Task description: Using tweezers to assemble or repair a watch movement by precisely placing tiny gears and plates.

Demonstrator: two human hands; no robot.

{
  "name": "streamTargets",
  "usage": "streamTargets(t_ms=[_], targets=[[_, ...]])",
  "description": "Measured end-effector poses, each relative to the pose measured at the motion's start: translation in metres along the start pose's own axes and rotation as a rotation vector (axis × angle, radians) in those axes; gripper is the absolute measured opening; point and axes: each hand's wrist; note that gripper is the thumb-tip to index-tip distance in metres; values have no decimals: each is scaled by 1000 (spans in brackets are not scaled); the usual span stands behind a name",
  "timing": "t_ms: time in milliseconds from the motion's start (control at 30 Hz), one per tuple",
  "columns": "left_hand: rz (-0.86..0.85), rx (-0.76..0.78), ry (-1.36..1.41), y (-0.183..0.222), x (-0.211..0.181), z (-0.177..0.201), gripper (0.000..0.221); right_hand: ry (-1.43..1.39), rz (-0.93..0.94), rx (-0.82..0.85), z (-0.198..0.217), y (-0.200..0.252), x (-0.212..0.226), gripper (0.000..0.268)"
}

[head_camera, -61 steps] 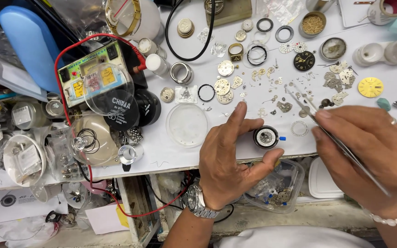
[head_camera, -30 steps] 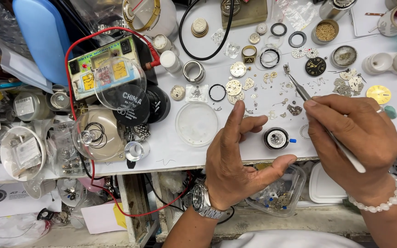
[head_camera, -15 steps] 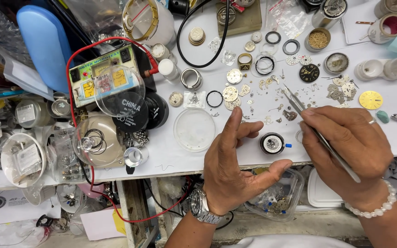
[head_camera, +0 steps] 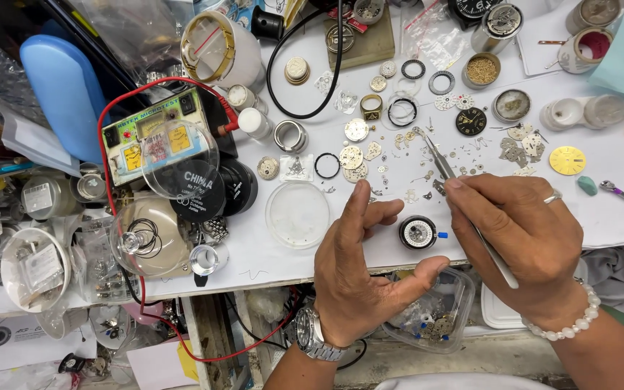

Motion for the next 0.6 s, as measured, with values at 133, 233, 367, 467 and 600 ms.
streamTargets(t_ms=[133,233,367,467,600], targets=[[-10,-5,-20,0,0,-1,95,9,9,11,-1,1,0,24],[3,7,-1,-1,0,1,96,8,8,-3,-2,0,1,23],[-27,8,11,-2,0,2,97,-60,-19,-76,-3,3,0,19],[-45,19,-20,0,2,1,97,-68,-50,-85,-2,7,-1,20],[-36,36,-70,2,4,-2,87,-37,-26,-27,0,5,0,24]])
Point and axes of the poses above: each hand's wrist, its own y-axis away from the middle knuckle, its own z-axis out of the back of the hand, x = y × z, and after that the axes turned 14 degrees about y, right-handed
